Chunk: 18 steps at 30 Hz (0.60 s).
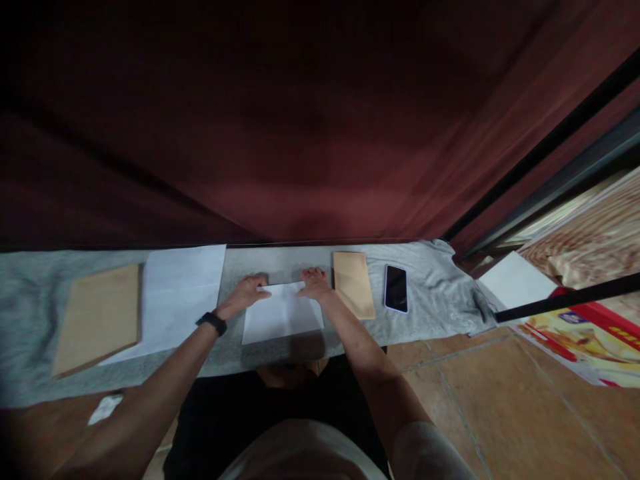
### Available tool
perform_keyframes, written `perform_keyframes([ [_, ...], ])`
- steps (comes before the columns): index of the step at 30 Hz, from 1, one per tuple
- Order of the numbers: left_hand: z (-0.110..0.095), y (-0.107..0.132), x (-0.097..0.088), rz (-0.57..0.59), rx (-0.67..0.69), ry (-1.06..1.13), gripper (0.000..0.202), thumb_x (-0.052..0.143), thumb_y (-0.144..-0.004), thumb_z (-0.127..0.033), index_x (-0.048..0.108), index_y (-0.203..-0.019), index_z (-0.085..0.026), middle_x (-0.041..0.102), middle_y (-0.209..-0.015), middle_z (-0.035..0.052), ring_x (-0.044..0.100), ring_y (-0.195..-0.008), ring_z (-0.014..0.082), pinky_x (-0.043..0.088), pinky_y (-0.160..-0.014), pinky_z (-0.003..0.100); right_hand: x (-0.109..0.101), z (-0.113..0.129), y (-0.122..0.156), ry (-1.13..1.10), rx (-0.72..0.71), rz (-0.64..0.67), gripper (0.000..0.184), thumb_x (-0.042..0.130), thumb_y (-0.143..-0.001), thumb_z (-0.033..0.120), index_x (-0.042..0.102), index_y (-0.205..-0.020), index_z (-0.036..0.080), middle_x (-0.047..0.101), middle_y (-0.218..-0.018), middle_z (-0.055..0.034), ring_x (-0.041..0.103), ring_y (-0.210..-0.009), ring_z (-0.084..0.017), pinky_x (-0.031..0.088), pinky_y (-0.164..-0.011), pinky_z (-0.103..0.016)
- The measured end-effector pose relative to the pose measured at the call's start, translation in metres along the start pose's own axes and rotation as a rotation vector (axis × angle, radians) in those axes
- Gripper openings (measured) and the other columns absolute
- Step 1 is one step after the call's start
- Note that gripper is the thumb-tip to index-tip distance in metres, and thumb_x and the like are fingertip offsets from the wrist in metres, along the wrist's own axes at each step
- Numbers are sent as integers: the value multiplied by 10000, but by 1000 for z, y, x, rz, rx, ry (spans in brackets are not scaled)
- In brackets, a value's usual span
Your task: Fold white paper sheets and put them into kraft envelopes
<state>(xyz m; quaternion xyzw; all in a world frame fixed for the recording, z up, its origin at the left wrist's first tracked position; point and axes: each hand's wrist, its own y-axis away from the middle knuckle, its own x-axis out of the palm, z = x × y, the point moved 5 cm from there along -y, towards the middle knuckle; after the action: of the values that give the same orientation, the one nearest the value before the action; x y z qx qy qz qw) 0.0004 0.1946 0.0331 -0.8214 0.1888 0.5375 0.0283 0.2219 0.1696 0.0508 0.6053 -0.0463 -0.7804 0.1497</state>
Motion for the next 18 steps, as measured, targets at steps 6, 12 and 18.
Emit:
perform_keyframes([
  [6,-11,11,-23,-17,-11,81,104,654,-809,-312,682,-820,-212,685,-737,-5,656,-753,201,462,-689,287,-19,1,11,-30,-26,-41,235,669,-928,229,767,-1137,274,778,-1171,-17,700,-1086,-227,491,-950,-314],
  [12,-46,38,-95,-236,129,53,145,593,-933,-356,656,-947,-226,714,-919,35,652,-882,217,482,-821,313,-81,5,36,-63,-137,-220,261,534,-1035,234,715,-1223,250,746,-1235,-29,679,-1159,-213,461,-1025,-297],
  [18,-67,95,-89,-320,336,-215,193,489,-999,-293,665,-987,-216,703,-1043,98,635,-1039,291,483,-971,431,-72,11,86,-9,-302,-437,265,468,-1065,188,711,-1165,222,731,-1152,-65,660,-1108,-215,460,-1033,-326],
])
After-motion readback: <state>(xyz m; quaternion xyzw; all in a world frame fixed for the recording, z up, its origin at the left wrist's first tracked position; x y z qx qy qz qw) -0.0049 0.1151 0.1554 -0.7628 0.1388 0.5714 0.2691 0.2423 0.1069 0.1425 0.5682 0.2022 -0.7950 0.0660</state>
